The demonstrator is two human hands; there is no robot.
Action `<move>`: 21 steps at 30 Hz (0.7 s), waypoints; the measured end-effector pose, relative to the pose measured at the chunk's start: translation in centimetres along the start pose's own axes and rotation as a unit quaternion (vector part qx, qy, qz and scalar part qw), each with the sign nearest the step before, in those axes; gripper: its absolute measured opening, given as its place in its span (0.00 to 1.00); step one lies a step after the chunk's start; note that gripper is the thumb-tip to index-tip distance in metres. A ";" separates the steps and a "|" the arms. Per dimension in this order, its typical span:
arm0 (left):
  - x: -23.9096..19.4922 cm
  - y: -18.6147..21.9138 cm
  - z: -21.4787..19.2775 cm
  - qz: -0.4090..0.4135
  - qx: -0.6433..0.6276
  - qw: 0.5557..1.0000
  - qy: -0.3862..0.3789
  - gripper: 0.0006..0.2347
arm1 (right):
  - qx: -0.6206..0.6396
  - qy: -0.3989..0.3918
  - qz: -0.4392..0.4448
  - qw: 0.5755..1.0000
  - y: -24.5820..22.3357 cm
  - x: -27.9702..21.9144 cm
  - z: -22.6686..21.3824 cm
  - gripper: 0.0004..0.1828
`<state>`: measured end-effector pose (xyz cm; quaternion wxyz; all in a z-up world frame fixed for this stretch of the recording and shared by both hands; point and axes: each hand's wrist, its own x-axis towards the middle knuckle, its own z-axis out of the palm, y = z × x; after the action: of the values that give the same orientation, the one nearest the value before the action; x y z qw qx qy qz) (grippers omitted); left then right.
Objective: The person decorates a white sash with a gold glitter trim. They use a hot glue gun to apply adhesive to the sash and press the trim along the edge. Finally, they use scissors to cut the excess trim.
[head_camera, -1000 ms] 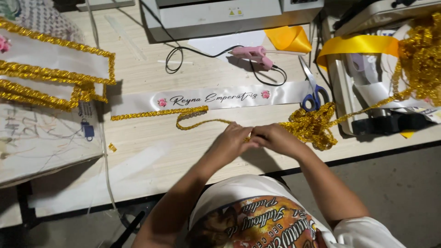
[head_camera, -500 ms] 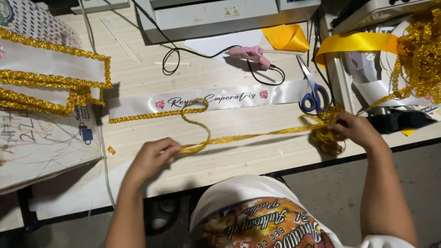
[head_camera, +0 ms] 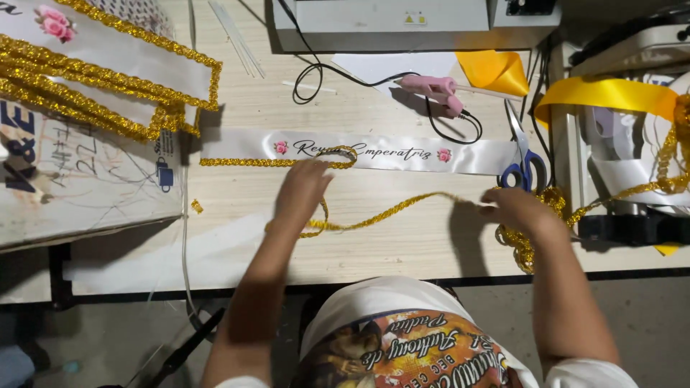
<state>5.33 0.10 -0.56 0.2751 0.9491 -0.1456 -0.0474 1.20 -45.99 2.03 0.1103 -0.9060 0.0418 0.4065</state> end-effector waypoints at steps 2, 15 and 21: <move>2.6 1.8 1.0 0.023 0.008 0.999 0.026 0.15 | -0.060 0.010 -0.055 0.997 -3.0 0.2 -0.2 0.26; 3.6 1.6 0.3 0.009 0.026 0.999 0.016 0.07 | 0.055 0.251 -0.431 0.865 -19.6 9.9 3.3 0.18; 0.5 -5.7 2.1 -0.027 -0.065 0.989 0.134 0.05 | 0.045 0.294 -0.472 0.830 -24.5 8.9 5.1 0.11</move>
<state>6.82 3.44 -5.39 0.3518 0.9307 -0.0782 0.0630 7.42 -20.83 -3.84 0.3119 -0.8861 -0.3424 0.0166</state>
